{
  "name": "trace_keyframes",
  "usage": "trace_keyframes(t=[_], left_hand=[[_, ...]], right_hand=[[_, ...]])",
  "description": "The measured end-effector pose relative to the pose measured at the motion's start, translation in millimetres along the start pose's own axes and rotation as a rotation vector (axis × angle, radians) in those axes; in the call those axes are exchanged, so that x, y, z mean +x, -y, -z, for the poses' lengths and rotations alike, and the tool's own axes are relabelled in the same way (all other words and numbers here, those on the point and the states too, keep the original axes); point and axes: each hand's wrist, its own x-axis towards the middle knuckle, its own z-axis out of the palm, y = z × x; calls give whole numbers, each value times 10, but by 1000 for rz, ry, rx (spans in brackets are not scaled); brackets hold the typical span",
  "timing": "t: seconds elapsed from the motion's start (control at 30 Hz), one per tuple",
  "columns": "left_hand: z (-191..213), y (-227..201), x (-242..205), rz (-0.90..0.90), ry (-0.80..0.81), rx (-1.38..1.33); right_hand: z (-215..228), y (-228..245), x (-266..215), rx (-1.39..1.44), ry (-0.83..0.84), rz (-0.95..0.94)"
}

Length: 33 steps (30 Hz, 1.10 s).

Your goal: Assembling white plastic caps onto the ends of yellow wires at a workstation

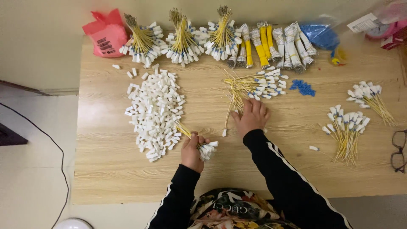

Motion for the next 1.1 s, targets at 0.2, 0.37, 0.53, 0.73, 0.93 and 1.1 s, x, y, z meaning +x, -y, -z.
trace_keyframes(t=[0.2,0.37,0.53,0.73,0.93,1.1], left_hand=[[28,118,28,16,29,13],[-1,61,-20,18,30,5],[28,75,13,11,35,11],[-38,-16,-43,41,35,46],[-117,-72,-135,29,18,20],[-60,94,-11,36,33,22]], right_hand=[[-266,-206,141,-108,107,-23],[239,-79,-75,-170,190,-26],[347,32,-234,-133,239,-77],[487,359,-119,-93,335,-110],[-126,-219,-65,-191,232,85],[-492,-510,61,-307,330,27]])
